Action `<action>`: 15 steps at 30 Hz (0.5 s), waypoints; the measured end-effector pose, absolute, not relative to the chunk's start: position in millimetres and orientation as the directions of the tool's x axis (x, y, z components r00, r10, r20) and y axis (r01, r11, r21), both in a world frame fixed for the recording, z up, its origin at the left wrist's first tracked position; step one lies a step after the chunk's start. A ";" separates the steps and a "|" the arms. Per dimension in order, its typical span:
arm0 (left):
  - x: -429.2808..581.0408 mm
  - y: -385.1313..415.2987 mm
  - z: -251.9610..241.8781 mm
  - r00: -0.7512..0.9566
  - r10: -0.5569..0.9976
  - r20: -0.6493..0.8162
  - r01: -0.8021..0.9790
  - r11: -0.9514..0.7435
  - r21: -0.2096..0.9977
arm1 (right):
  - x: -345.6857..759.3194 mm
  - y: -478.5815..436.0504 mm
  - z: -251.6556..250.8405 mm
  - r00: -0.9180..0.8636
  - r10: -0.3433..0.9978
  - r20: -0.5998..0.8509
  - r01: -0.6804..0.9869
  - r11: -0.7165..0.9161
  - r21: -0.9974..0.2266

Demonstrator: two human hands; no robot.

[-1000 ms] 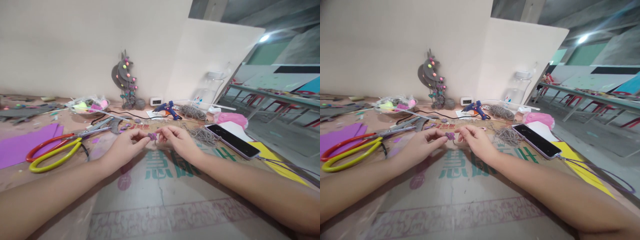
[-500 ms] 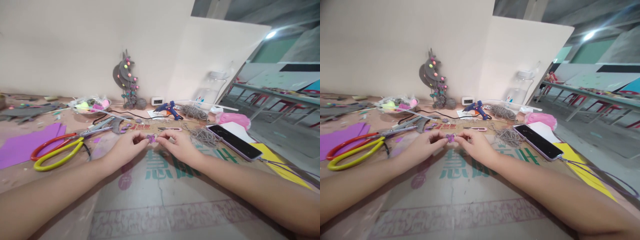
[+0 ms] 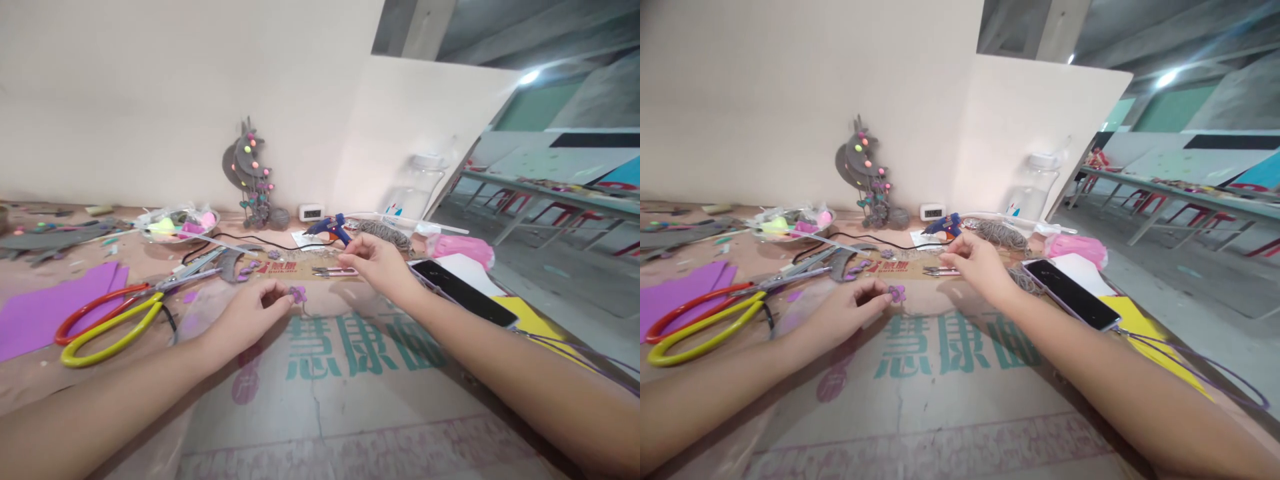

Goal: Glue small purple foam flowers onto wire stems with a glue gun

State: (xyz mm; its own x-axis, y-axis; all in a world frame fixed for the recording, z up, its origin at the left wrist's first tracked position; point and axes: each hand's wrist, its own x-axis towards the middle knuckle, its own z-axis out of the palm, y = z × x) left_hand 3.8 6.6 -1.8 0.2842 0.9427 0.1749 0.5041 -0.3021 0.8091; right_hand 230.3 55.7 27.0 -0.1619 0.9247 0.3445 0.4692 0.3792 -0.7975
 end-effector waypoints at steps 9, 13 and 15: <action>3.6 10.0 -6.3 0.289 0.946 0.144 0.530 -0.284 0.799 | 232.5 59.6 23.1 -0.188 0.963 0.191 0.398 0.252 -0.882; 4.9 8.3 -3.3 0.294 0.947 0.131 0.551 -0.280 0.786 | 232.9 62.4 18.8 -0.199 0.967 0.160 0.330 0.219 -0.918; 5.3 7.1 -1.1 0.290 0.950 0.117 0.568 -0.269 0.778 | 233.7 64.4 16.8 -0.207 0.966 0.157 0.293 0.214 -0.932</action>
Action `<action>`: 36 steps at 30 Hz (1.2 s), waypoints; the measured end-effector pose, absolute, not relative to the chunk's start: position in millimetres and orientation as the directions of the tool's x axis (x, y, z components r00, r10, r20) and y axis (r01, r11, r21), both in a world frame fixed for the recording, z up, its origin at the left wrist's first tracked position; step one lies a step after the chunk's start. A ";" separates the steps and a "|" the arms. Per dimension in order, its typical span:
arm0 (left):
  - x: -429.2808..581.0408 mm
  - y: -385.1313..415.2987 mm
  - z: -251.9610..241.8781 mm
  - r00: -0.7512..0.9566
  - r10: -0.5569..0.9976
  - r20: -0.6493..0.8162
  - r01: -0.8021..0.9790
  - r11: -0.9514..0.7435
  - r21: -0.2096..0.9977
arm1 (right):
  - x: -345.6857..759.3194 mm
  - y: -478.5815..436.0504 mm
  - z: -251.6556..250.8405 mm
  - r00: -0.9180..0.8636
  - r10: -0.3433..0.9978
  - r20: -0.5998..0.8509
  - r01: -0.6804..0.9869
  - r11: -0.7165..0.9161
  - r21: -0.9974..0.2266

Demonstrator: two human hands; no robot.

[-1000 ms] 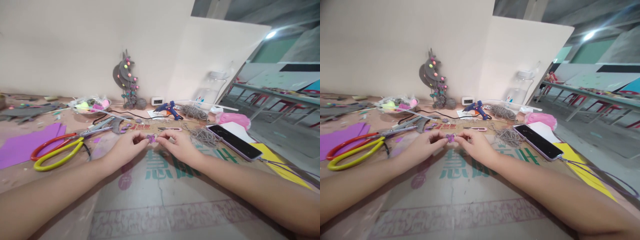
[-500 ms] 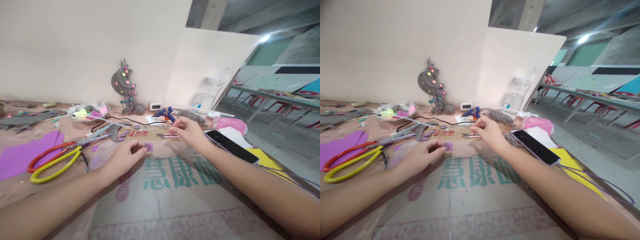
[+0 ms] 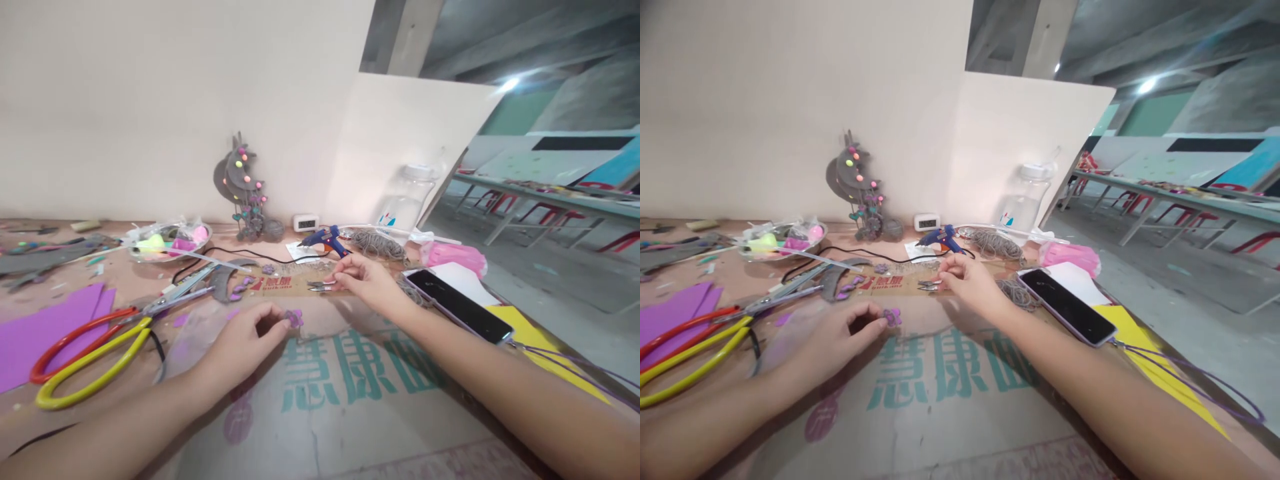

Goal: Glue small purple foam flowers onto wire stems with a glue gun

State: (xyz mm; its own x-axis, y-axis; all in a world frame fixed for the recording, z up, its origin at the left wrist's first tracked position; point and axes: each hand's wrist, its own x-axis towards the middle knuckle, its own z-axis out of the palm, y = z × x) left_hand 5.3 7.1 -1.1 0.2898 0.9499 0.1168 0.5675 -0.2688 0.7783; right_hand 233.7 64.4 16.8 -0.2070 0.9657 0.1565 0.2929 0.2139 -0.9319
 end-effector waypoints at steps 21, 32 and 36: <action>5.2 6.8 1.2 0.291 0.951 0.101 0.549 -0.253 0.797 | 263.3 77.5 47.9 -0.217 0.959 0.183 0.746 0.284 -0.603; 3.6 9.3 -5.1 0.322 0.935 0.146 0.509 -0.302 0.806 | 260.1 162.8 16.4 -0.061 0.981 0.185 0.867 0.144 -0.477; 3.8 8.4 -3.4 0.324 0.932 0.165 0.505 -0.317 0.803 | 244.3 178.5 6.0 -0.059 0.984 0.171 0.862 0.137 -0.488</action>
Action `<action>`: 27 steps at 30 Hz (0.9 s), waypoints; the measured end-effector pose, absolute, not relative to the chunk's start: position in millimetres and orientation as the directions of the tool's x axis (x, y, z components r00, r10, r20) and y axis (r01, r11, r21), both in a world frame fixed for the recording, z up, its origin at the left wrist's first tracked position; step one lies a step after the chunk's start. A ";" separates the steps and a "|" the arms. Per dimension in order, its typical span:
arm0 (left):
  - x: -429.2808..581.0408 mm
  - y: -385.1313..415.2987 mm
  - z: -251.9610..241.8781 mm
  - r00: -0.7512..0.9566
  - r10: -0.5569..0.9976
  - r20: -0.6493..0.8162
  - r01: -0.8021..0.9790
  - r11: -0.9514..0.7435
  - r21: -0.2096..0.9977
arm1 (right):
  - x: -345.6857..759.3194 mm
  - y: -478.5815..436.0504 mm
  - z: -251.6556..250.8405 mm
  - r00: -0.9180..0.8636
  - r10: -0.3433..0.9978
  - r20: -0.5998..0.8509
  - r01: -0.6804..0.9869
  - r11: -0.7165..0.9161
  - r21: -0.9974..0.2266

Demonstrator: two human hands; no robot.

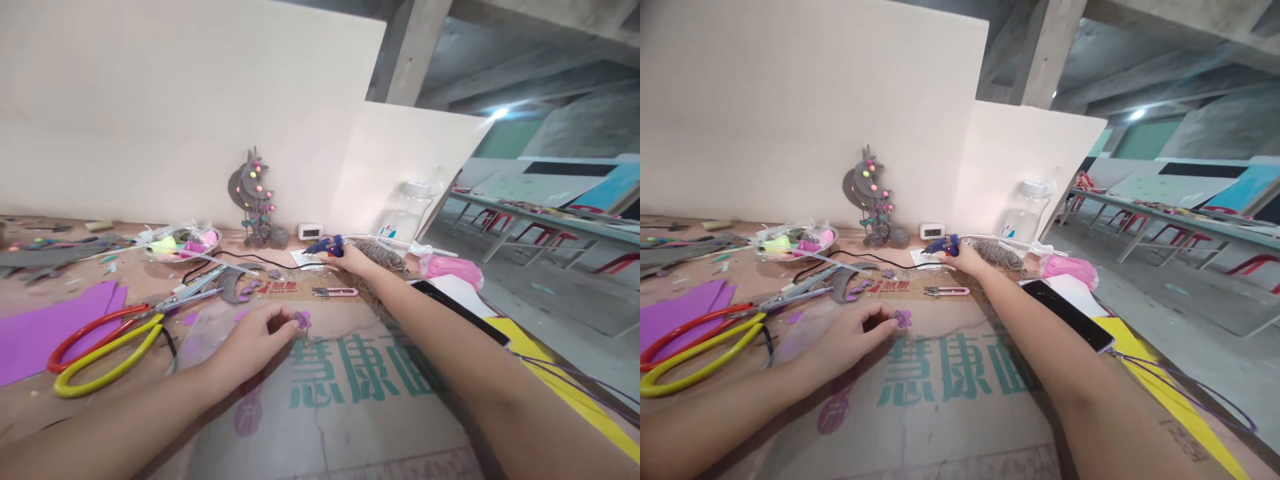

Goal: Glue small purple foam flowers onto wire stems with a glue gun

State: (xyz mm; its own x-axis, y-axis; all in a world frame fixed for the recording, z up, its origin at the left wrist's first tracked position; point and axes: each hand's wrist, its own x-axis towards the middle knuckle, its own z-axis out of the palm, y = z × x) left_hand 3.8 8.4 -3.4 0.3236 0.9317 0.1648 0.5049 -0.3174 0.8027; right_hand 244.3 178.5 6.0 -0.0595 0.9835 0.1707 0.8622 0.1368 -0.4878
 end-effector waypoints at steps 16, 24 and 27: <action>-0.7 6.1 -3.0 0.278 0.946 0.169 0.397 -0.273 0.876 | 235.3 67.2 56.4 -0.211 0.928 0.306 0.598 0.371 -0.711; -0.6 7.2 -2.6 0.212 0.966 0.149 0.470 -0.235 0.851 | 233.4 0.7 27.1 -0.239 0.963 0.125 0.539 0.239 -0.808; -0.5 7.5 -1.8 0.228 0.964 0.134 0.488 -0.232 0.841 | 239.6 -2.8 15.4 -0.223 0.962 0.155 0.568 0.257 -0.782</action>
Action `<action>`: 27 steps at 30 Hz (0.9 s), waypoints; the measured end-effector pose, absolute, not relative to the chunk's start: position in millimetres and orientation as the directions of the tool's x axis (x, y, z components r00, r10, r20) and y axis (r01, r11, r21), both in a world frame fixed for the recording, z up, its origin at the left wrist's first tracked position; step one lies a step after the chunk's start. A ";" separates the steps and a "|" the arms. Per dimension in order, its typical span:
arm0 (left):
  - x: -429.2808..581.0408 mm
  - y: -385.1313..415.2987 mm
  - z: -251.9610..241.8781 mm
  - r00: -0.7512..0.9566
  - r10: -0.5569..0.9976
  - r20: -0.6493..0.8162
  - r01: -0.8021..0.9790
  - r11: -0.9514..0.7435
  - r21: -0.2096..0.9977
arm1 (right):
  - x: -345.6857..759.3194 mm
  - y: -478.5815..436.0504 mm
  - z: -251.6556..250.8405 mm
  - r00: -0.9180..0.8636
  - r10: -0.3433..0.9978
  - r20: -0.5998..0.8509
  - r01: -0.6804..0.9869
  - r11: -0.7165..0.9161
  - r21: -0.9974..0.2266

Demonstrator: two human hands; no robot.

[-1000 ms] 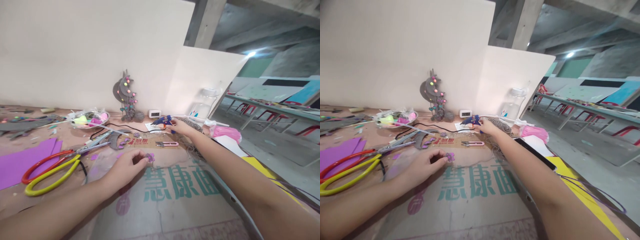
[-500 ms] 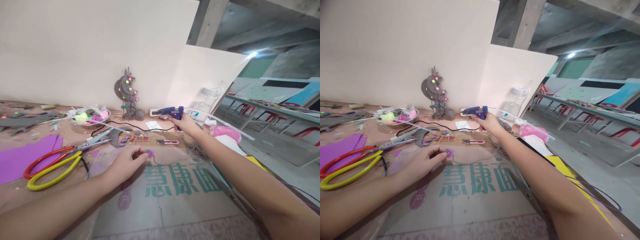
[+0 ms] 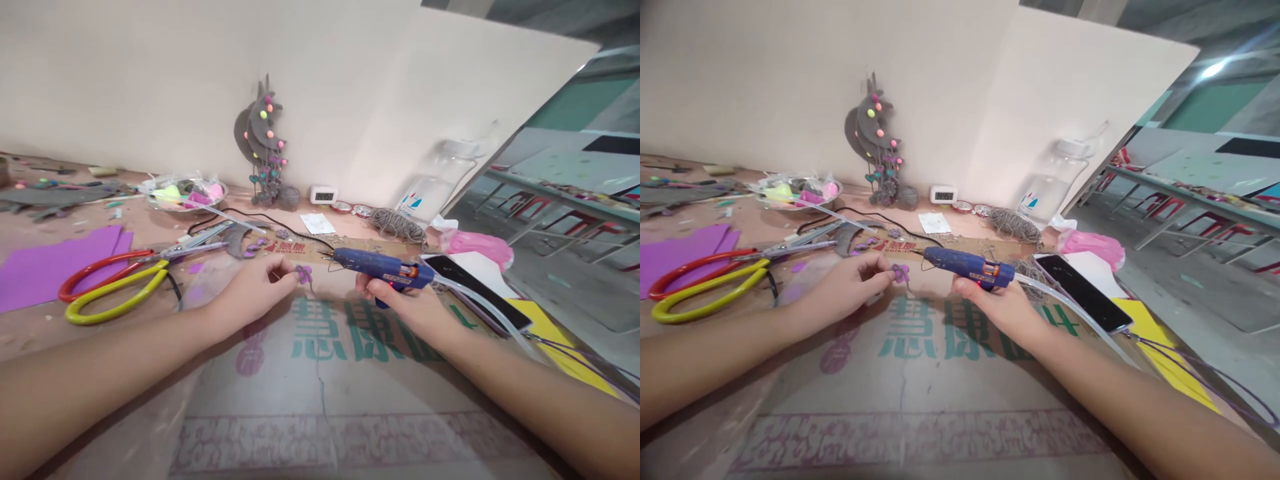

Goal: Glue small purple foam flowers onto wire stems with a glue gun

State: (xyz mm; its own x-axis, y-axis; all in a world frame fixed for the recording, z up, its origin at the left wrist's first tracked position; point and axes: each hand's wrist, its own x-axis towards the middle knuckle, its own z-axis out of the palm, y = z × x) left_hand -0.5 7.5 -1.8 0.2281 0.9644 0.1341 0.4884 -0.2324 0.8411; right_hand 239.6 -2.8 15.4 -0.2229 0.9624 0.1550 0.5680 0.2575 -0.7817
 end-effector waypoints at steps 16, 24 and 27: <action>-0.5 6.0 -1.7 0.269 0.953 0.142 0.491 -0.263 0.830 | 233.4 -8.1 5.1 -0.313 0.945 0.092 0.631 0.280 -0.724; -0.4 3.3 1.0 0.258 0.953 0.159 0.535 -0.278 0.798 | 231.0 -7.8 8.7 -0.307 0.946 0.102 0.653 0.288 -0.701; -0.6 3.4 -0.1 0.277 0.943 0.184 0.534 -0.310 0.786 | 230.3 -8.3 9.6 -0.288 0.952 0.106 0.660 0.278 -0.698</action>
State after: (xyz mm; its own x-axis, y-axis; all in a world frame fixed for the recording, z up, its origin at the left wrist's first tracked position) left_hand -0.6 3.4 -0.1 0.2773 0.9430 0.1838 0.5340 -0.3103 0.7865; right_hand 230.3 -8.3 9.6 -0.2878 0.9518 0.1063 0.6604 0.2776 -0.6977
